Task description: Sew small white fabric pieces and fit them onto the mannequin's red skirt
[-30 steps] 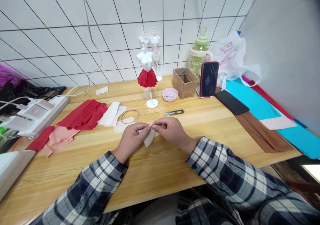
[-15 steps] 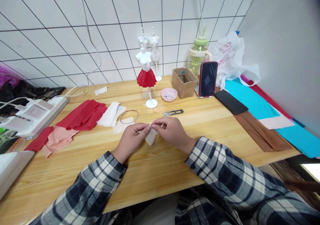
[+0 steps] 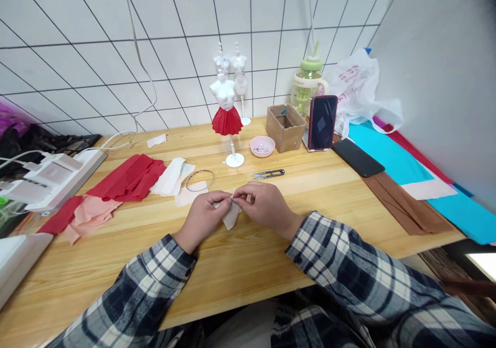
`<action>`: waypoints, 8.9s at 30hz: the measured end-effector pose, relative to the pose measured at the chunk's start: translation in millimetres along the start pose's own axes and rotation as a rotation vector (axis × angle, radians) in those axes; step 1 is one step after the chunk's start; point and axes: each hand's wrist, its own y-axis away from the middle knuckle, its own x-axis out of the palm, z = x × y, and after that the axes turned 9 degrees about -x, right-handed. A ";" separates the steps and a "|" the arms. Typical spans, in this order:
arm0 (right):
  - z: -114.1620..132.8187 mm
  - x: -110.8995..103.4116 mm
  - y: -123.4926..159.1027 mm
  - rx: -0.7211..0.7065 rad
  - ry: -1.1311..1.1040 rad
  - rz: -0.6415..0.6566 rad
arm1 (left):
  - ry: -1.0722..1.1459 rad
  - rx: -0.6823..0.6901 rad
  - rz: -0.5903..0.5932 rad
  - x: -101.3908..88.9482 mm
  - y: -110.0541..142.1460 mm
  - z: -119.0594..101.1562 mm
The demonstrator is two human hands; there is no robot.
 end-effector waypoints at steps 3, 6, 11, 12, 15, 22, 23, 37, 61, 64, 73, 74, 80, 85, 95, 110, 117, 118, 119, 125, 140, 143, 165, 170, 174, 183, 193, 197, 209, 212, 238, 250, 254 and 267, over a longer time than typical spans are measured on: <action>-0.2 1.4 1.2 -0.011 0.006 0.003 | 0.005 -0.004 -0.003 -0.3 0.2 -4.4; 1.1 1.4 1.9 -0.016 0.013 0.011 | -0.003 -0.008 0.000 -1.0 0.0 -5.8; 2.9 -0.4 1.1 -0.014 0.031 0.004 | 0.045 -0.044 0.011 -0.2 -0.6 -2.8; 2.9 -0.8 0.9 -0.006 0.037 0.004 | 0.057 -0.050 0.018 0.3 -0.7 -2.6; 2.2 -2.0 0.1 0.016 0.058 0.008 | 0.093 -0.059 0.057 1.9 -0.3 -3.2; 2.5 -3.6 -0.9 0.048 0.075 0.023 | 0.080 -0.034 0.070 3.7 1.1 -4.2; 2.6 -3.5 -1.0 0.055 0.074 0.025 | 0.073 -0.029 0.068 3.8 1.2 -4.1; -4.6 5.6 -2.4 0.235 -0.198 -0.058 | 0.046 -0.003 0.057 3.2 2.4 -4.0; 5.3 1.0 0.6 0.038 0.041 0.012 | 0.117 -0.077 0.035 0.6 -0.5 -0.7; 5.3 0.3 0.2 0.042 0.057 0.008 | 0.113 -0.066 0.045 1.8 -0.1 -0.6; 3.7 1.4 -0.3 0.070 0.061 -0.016 | 0.014 -0.009 0.037 3.3 2.4 -2.9; 3.9 1.7 -0.4 0.077 0.051 -0.019 | 0.014 -0.008 0.035 3.3 2.6 -3.5; 4.8 3.3 -1.4 0.145 -0.040 -0.046 | 0.038 -0.011 0.037 4.2 3.0 -6.0; -0.4 6.2 -3.7 0.274 -0.190 -0.107 | 0.092 -0.039 0.040 3.4 2.3 -5.6; -32.6 3.4 -14.6 0.501 -0.347 -0.196 | 0.231 -0.127 0.073 -3.8 -0.6 2.7; -65.3 -39.9 -35.9 0.404 -0.048 -0.532 | 0.727 -0.287 0.094 -5.6 -15.9 31.4; -91.3 -107.5 -90.1 0.397 0.464 -0.472 | 0.616 -0.244 0.162 -5.3 -15.3 27.9; -95.7 -113.5 -95.0 0.417 0.533 -0.430 | 0.604 -0.241 0.167 -5.4 -15.2 27.4; -99.9 -118.5 -98.6 0.433 0.606 -0.378 | 0.591 -0.238 0.168 -5.6 -15.2 27.0; -119.5 -137.2 -103.9 0.452 0.889 -0.060 | 0.521 -0.214 0.190 -4.6 -17.7 28.0; -85.4 -125.2 -94.4 0.173 0.631 -0.298 | 0.471 -0.182 0.181 -3.9 -15.5 27.0; -52.5 -83.0 -77.8 0.044 0.187 -0.135 | 0.475 -0.177 0.201 -3.5 -13.6 25.9; -48.4 -0.5 -20.4 0.427 -0.834 0.029 | 0.772 -0.205 0.203 -11.0 -12.8 22.1; -49.9 -2.9 -21.4 0.397 -0.731 0.011 | 0.630 -0.280 0.152 -7.1 -15.3 20.6; -52.1 -2.8 -20.8 0.428 -0.668 0.052 | 0.455 -0.259 0.043 -1.4 -14.7 19.5; -51.7 -1.0 -19.0 0.533 -0.767 0.118 | 0.402 -0.242 0.044 -3.7 -13.0 16.1; -54.1 2.9 -17.0 0.575 -0.837 0.133 | 0.439 -0.245 0.077 -4.1 -14.2 20.1; -50.8 0.1 -17.8 0.582 -0.813 0.147 | 0.414 -0.250 0.057 -4.6 -14.1 19.5; -50.6 -4.4 -19.4 0.623 -0.807 0.109 | 0.446 -0.187 -0.008 -11.1 -14.9 20.0; -50.8 -6.7 -20.3 0.632 -0.837 0.086 | 0.394 -0.180 -0.025 -11.8 -15.9 21.2; -45.9 -4.1 -20.7 0.538 -0.711 0.005 | 0.176 -0.070 -0.133 -11.2 -17.2 23.3; -39.1 2.8 -17.8 0.310 -0.324 0.083 | -0.302 0.299 -0.275 -15.0 -16.9 18.4; -26.6 1.3 -16.3 0.168 -0.172 0.129 | -0.408 0.382 -0.253 -10.2 -12.1 13.3; -27.6 -4.9 -16.1 0.118 -0.116 0.126 | -0.337 0.142 -0.204 -7.0 -11.3 8.5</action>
